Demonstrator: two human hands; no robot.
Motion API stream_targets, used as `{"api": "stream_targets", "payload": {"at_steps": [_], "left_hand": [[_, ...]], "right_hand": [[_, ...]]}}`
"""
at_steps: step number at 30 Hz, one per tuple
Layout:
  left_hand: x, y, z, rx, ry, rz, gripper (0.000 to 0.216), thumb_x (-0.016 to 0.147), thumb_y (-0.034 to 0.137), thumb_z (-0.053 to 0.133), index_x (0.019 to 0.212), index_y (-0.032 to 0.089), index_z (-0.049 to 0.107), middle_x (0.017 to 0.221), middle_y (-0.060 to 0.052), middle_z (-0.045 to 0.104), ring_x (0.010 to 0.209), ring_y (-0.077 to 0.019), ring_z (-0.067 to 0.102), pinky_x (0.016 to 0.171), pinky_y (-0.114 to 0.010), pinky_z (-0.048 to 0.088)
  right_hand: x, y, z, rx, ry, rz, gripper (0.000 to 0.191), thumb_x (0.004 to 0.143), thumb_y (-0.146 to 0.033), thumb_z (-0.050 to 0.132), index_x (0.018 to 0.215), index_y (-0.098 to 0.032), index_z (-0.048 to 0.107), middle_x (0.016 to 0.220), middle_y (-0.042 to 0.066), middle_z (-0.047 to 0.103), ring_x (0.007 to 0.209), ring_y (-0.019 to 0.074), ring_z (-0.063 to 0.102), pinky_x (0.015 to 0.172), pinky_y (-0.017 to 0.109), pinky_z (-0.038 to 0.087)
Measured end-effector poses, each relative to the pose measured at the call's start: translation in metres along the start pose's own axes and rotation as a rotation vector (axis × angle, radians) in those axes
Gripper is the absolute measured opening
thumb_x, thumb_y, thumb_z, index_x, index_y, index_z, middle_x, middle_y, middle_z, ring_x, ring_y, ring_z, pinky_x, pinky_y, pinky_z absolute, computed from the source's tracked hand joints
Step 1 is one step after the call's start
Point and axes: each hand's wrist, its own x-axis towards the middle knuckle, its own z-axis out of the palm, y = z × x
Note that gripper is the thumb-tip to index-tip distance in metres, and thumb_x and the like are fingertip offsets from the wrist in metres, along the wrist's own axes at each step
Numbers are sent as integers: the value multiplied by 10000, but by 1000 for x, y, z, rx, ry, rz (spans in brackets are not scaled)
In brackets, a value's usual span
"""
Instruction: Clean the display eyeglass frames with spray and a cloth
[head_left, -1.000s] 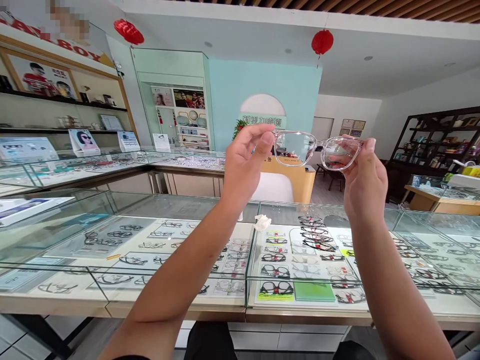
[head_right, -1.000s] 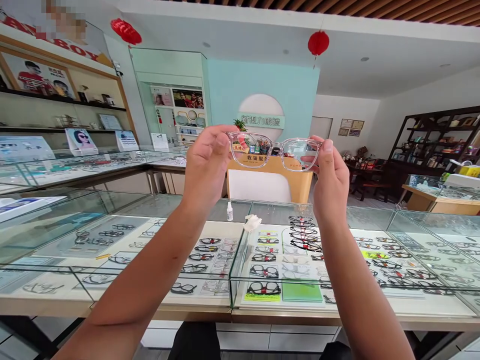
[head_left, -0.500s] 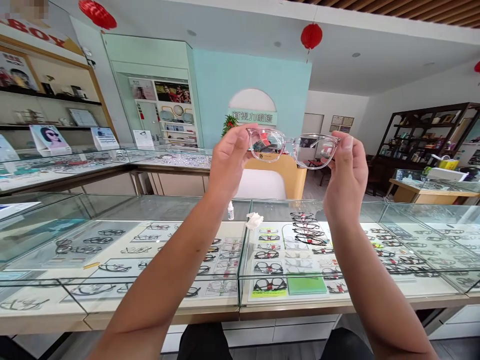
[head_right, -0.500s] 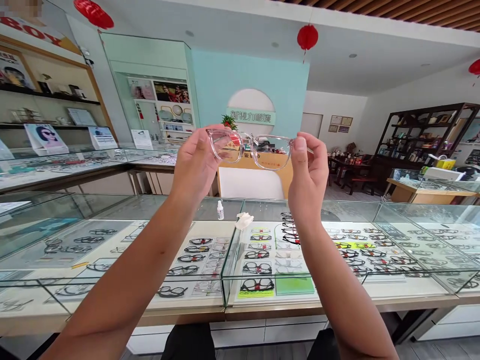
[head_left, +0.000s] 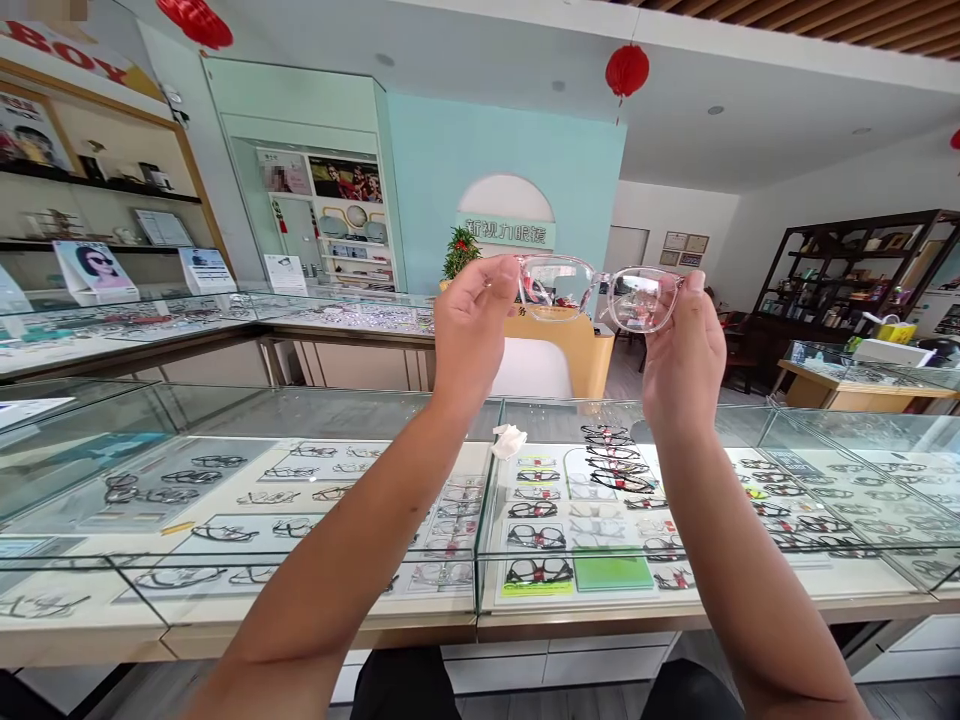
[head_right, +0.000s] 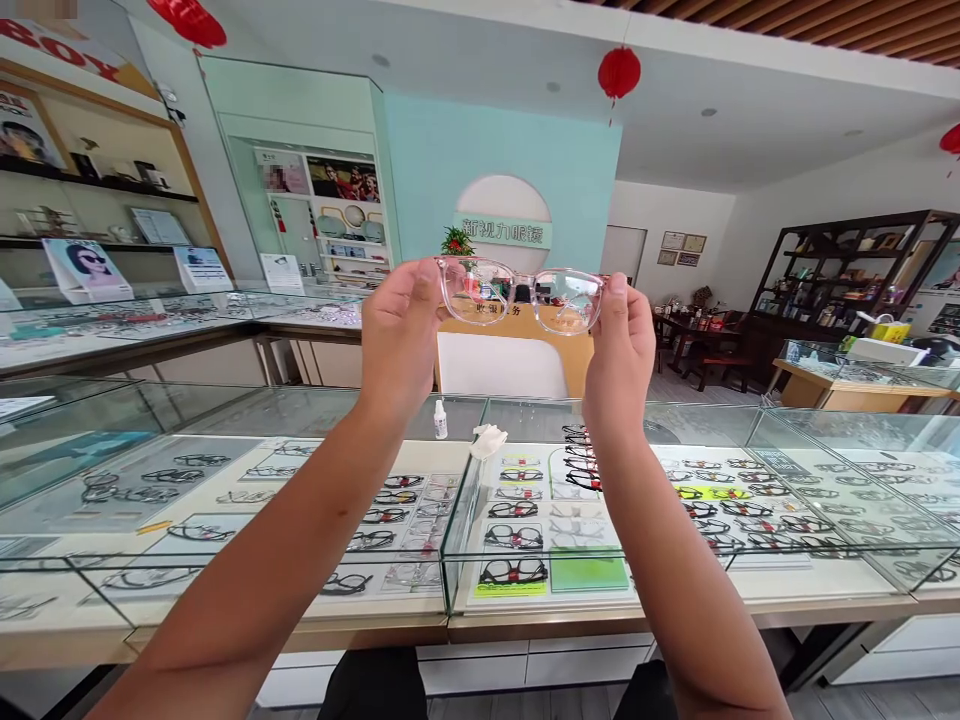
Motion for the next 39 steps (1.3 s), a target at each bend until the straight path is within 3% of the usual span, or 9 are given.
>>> {"api": "stream_targets", "payload": {"at_steps": [6,12,16,22,27,33,39], "left_hand": [[-6,-2,4,63,18,20,438,917,673,753,1060,262,796,1084,-64,794,1024,-209,723,892,-357,587],[-17,-30,-5,15,-28,-104,491,878,671,792,1138,255,806,1178,-83,806,1122,-237,746,994,-357,582],[-34,-74,-19,58,-25,-201,476,878,659,799,1129,255,819,1164,-84,814,1092,-222,743,982,-342,567],[-76,-165,-46,87,-11,-416,488,890,664,778,1144,248,810,1236,-97,800,1145,-234,722,987,-346,535],[-109,-227,-63,122,34,-620,572,851,737,769,1121,234,803,1227,-99,797,1125,-236,711,952,-348,528],[-137,-276,-78,109,32,-769,617,844,784,742,1128,238,790,1253,-99,791,1199,-258,711,985,-367,522],[-153,-301,-88,106,9,-906,608,859,771,735,1138,234,789,1282,-111,794,1255,-280,709,1009,-379,532]], "right_hand": [[2,12,-5,72,43,113,473,1024,-689,581,1146,-245,690,1182,107,719,1150,256,720,929,441,615],[-12,32,-9,135,33,237,464,984,-706,630,1090,-263,715,1243,88,749,1218,237,709,1043,413,576],[-33,67,-15,156,60,408,517,909,-734,708,1099,-254,750,1222,84,780,1167,244,730,1026,398,581],[-73,147,-30,135,67,637,501,818,-722,804,982,-250,784,1061,59,818,1053,244,750,999,384,587],[-105,206,-39,57,3,807,562,802,-787,766,948,-246,789,1144,84,823,1056,258,754,935,381,604],[-128,252,-44,66,-12,931,549,801,-777,766,898,-237,765,1189,112,820,964,237,759,889,375,609],[-140,273,-44,134,4,1012,545,848,-761,757,952,-229,809,1189,117,824,905,214,756,865,361,612]]}}
